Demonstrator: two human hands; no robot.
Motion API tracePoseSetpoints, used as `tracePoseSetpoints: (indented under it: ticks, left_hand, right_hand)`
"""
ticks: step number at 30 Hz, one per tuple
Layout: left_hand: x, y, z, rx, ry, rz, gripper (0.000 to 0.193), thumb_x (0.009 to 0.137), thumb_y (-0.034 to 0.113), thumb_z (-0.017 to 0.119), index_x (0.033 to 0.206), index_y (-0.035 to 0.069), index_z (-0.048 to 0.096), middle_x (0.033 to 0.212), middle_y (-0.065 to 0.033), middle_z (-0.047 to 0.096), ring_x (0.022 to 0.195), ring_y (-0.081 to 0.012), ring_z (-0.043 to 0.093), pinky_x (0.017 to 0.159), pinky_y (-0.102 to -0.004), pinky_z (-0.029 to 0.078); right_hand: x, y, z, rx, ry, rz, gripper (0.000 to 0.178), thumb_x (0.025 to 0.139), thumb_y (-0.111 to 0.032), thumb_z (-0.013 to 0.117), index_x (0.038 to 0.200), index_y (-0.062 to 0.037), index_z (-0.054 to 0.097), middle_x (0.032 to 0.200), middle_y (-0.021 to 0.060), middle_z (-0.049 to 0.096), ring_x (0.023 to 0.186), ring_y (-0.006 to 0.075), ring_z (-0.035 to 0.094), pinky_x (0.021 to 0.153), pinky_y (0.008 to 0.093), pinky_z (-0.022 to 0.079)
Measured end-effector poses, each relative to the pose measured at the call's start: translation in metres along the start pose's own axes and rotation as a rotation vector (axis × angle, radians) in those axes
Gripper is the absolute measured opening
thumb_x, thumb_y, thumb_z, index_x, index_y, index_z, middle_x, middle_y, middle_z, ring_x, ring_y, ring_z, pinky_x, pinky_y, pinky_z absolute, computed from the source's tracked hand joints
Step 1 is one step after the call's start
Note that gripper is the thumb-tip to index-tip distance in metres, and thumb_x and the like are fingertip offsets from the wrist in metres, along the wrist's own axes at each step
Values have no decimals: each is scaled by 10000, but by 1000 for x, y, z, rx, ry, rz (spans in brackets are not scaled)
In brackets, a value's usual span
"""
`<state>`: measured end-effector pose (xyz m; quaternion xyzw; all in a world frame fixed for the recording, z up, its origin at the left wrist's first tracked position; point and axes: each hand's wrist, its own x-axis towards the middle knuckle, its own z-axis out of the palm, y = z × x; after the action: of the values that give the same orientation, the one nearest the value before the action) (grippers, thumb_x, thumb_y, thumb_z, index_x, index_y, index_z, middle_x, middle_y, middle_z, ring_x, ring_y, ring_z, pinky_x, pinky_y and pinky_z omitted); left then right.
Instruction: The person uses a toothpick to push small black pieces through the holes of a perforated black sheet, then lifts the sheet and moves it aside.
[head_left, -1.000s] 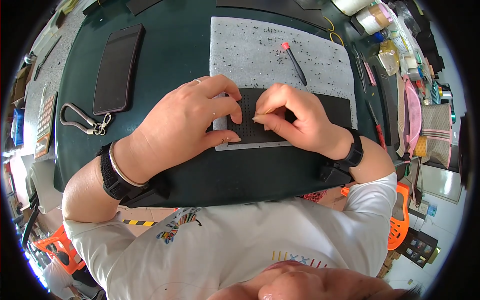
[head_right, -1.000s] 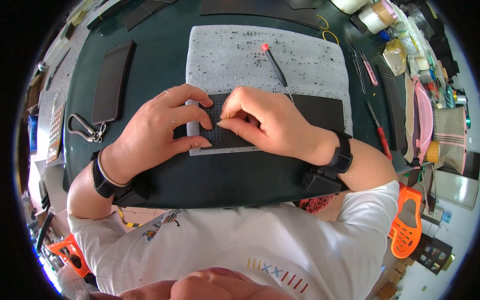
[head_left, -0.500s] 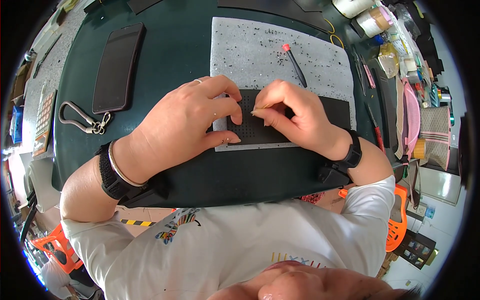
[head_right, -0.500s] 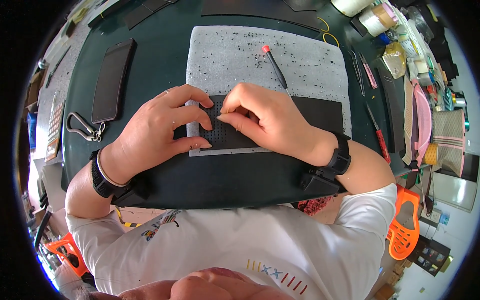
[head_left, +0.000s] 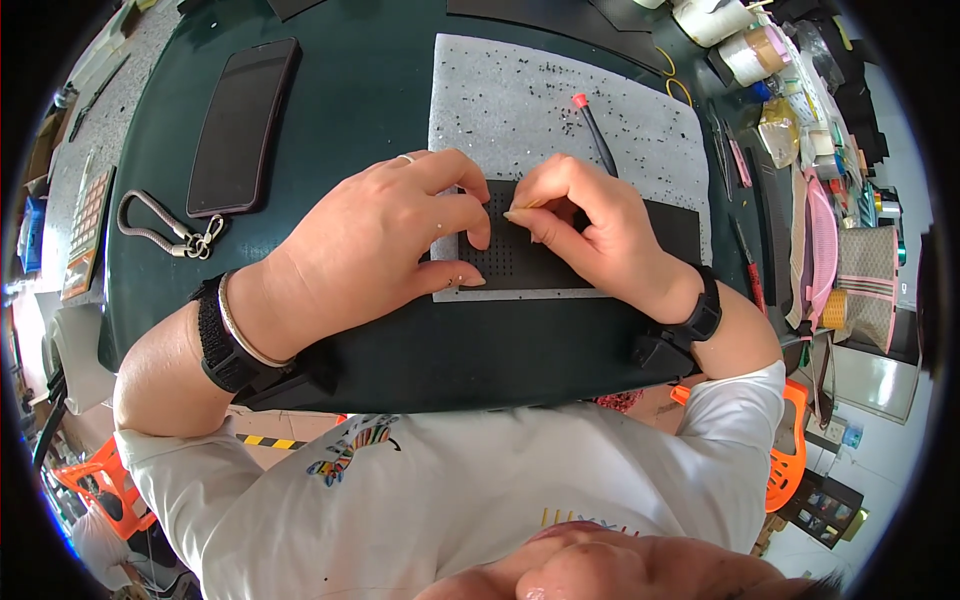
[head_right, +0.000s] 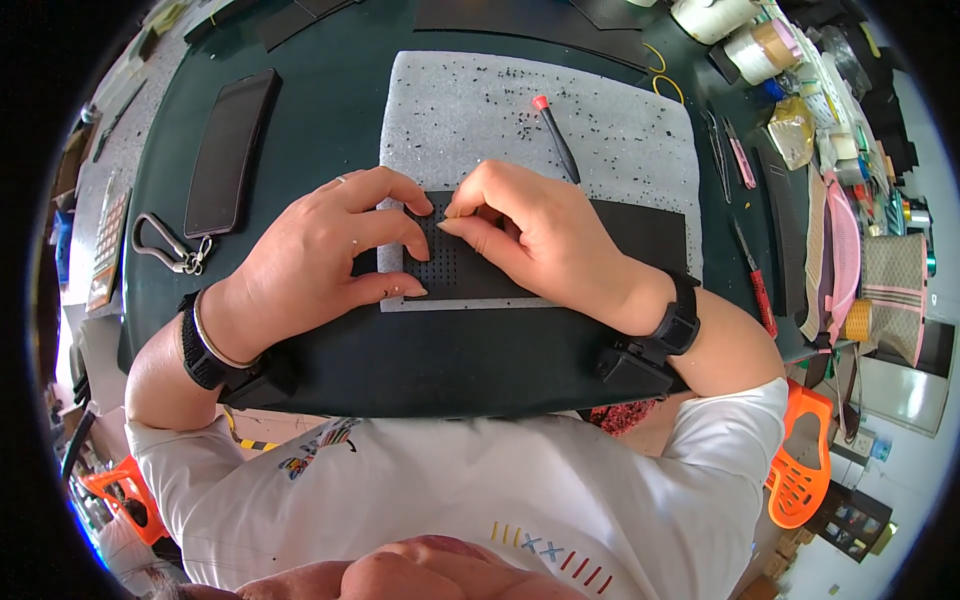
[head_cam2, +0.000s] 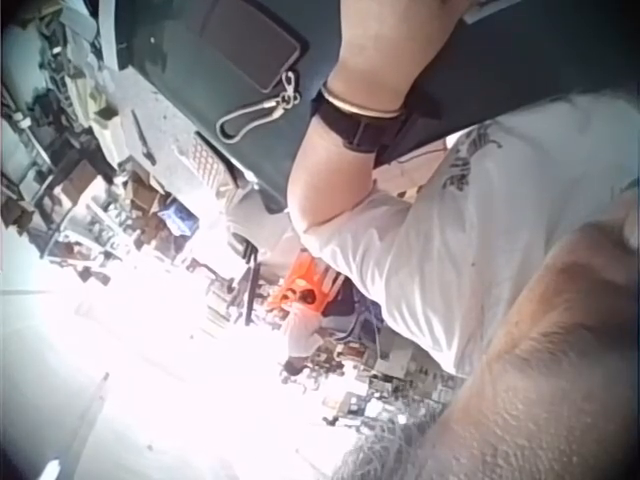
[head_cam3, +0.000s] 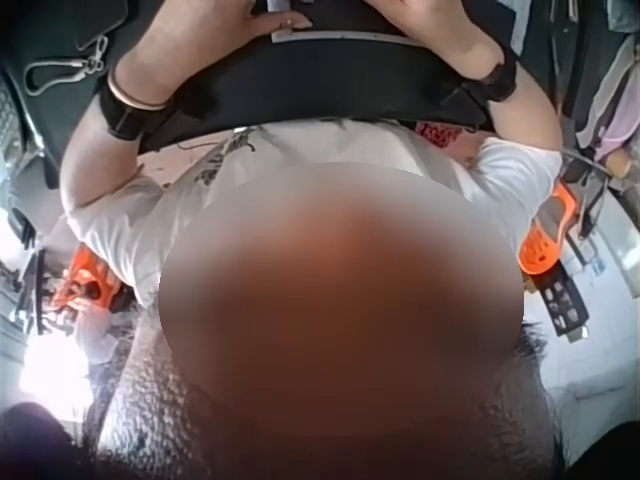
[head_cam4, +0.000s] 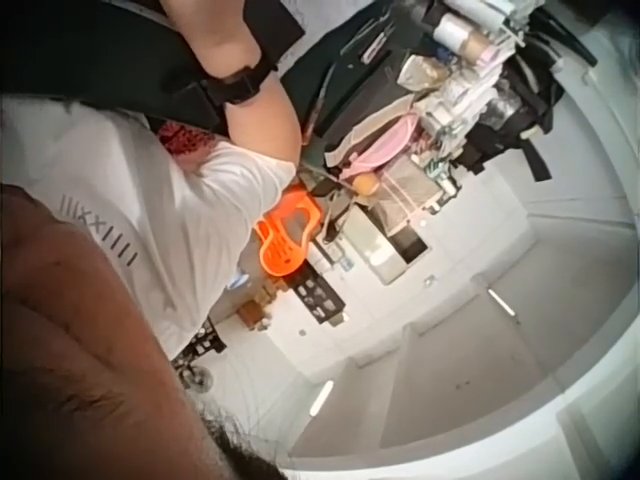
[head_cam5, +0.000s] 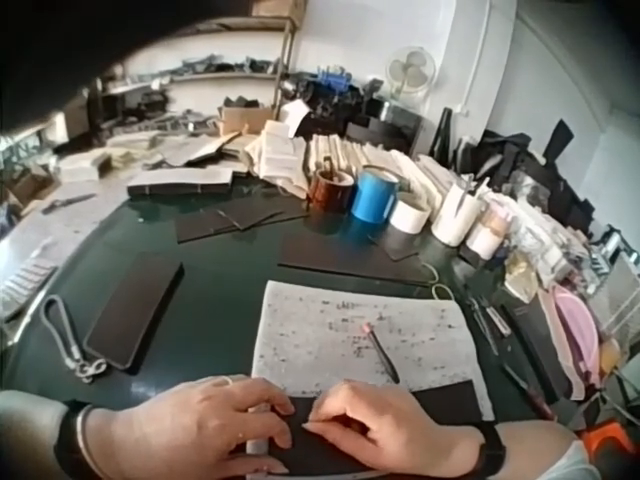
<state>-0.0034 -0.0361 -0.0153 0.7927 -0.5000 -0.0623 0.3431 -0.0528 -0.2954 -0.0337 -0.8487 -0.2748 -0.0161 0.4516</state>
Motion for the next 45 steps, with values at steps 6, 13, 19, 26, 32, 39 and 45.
tracePoseSetpoints:
  ticks: [6, 13, 19, 26, 32, 39, 45]
  left_hand:
    - [0, 0, -1, 7, -21, -10, 271, 776, 171, 883, 978, 102, 716, 1180, -63, 651, 1053, -302, 659, 904, -415, 551]
    - [-1, 0, -2, 3, -40, -47, 295, 753, 171, 898, 982, 112, 720, 1233, -62, 661, 1095, -304, 657, 914, -407, 556]
    - [0, 1, -2, 5, -53, -55, 306, 744, 174, 901, 981, 115, 717, 1236, -61, 657, 1098, -304, 654, 922, -409, 552]
    - [0, -1, -1, 6, -18, -13, 318, 733, 180, 904, 975, 109, 711, 1269, -70, 670, 1130, -312, 654, 953, -429, 542]
    - [0, -2, 0, 0, -6, 3, 319, 733, 184, 903, 967, 97, 705, 1290, -76, 685, 1164, -319, 651, 972, -438, 536]
    - [0, -1, 0, 10, -13, -2, 310, 739, 183, 900, 964, 98, 705, 1279, -70, 687, 1161, -314, 649, 974, -433, 534]
    - [0, -1, 0, 10, -13, -1, 313, 735, 185, 902, 964, 100, 707, 1280, -67, 687, 1154, -311, 648, 969, -429, 536]
  right_hand:
    - [6, -13, -15, 24, 37, 93, 132, 983, 38, 695, 1058, -19, 601, 1009, 73, 678, 771, 109, 678, 684, 244, 541]
    - [14, -31, -45, -43, -32, 121, 112, 1002, 19, 680, 1046, -22, 585, 1033, 67, 665, 781, 106, 676, 721, 248, 540]
    - [14, 2, -12, 244, 28, 219, 116, 1001, 20, 680, 1050, -34, 590, 1044, 66, 669, 765, 101, 670, 704, 238, 535]
    - [12, 6, -8, 131, -24, 46, 131, 990, 27, 690, 1061, -37, 601, 1032, 70, 680, 762, 104, 673, 684, 237, 536]
    - [12, 9, -7, 37, -35, -40, 145, 971, 35, 708, 1052, -38, 612, 1016, 71, 691, 754, 113, 674, 676, 246, 545]
    - [12, 11, -5, -13, -10, -64, 149, 969, 33, 713, 1060, -40, 621, 1016, 64, 695, 757, 116, 664, 673, 249, 541]
    - [12, 12, -4, 5, 25, -39, 153, 969, 38, 715, 1062, -37, 621, 1014, 63, 694, 757, 110, 662, 668, 248, 542]
